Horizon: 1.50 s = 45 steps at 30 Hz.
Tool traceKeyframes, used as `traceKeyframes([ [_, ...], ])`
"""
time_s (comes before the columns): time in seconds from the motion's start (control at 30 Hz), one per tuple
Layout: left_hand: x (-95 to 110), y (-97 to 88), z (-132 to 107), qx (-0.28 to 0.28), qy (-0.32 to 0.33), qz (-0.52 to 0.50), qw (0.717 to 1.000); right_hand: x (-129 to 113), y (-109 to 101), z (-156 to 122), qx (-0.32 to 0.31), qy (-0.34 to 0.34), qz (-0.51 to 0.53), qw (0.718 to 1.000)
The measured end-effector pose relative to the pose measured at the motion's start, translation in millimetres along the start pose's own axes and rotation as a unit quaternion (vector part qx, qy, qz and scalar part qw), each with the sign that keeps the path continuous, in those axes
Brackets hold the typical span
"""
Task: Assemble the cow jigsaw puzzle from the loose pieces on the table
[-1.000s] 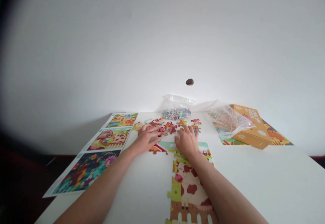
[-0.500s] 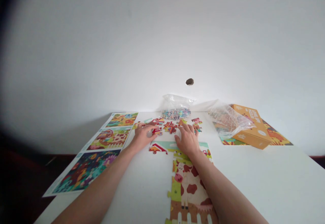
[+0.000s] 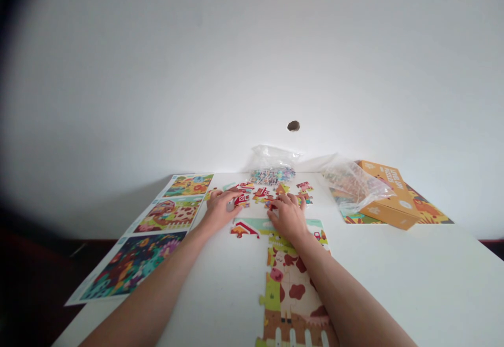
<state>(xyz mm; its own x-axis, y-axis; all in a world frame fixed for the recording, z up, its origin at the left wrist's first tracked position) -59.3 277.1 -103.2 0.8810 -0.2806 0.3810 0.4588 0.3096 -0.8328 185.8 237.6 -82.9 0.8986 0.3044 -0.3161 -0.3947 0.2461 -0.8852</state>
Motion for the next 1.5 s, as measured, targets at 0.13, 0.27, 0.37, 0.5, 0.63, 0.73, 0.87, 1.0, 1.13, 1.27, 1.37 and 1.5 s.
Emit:
traceKeyframes([
  [0.13, -0.2, 0.4, -0.5, -0.005, 0.005, -0.002, 1.0, 4.1, 0.6, 0.7, 0.011, 0.051, -0.025, 0.998],
  [0.27, 4.3, 2.7, 0.4, -0.01, 0.029, -0.004, 1.0, 4.2, -0.4, 1.6, 0.015, 0.051, -0.026, 0.998],
  [0.37, 10.0, 4.7, 0.5, -0.016, 0.072, -0.012, 0.997, -4.3, 2.3, 0.6, -0.047, -0.062, 0.011, 0.997],
  [0.5, 9.7, 3.2, 0.7, -0.007, 0.053, 0.0, 0.999, -11.8, 6.2, -2.1, -0.101, -0.109, 0.024, 0.989],
  [0.63, 2.4, -0.8, 0.9, 0.008, -0.012, 0.027, 1.0, -8.2, 3.6, -1.0, -0.051, -0.054, 0.001, 0.997],
  [0.73, -0.2, -0.7, 0.9, 0.002, -0.014, 0.028, 1.0, -5.5, 2.2, -0.1, -0.035, -0.048, -0.012, 0.998],
  [0.87, -1.0, 1.2, 1.6, 0.005, -0.012, 0.022, 1.0, -5.2, 3.8, 0.3, -0.036, -0.047, -0.016, 0.998],
  [1.0, -1.6, 1.9, 2.4, 0.005, -0.015, 0.024, 1.0, -4.9, 3.8, 0.7, -0.028, -0.01, -0.006, 1.0],
  [1.13, -1.0, 1.2, 2.1, 0.008, -0.016, 0.024, 1.0, -2.9, 2.4, 1.4, -0.013, 0.023, 0.003, 1.0],
  [1.27, -0.1, 0.9, 1.6, 0.006, -0.016, 0.022, 1.0, -0.5, 5.2, 2.5, -0.025, 0.022, 0.003, 0.999],
  [1.37, 0.6, 0.3, 1.8, 0.006, 0.001, 0.011, 1.0, 0.3, 7.0, 3.7, -0.035, 0.02, 0.004, 0.999],
  [1.5, 4.4, -1.7, 1.7, -0.004, 0.059, -0.019, 0.998, 0.3, 5.9, 5.6, -0.041, 0.04, 0.022, 0.998],
])
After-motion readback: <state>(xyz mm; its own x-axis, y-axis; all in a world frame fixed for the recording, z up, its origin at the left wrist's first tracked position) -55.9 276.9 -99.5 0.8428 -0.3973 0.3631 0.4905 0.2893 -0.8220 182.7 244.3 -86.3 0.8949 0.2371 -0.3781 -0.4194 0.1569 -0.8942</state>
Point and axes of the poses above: each hand's wrist, its own z-axis towards the middle knuckle, its own y-axis out of the palm, x = y × z, the point moved 2 cm from there along z, towards the middle knuckle, and after that the axes turned 1 degree about x, right-handed, at the moved point
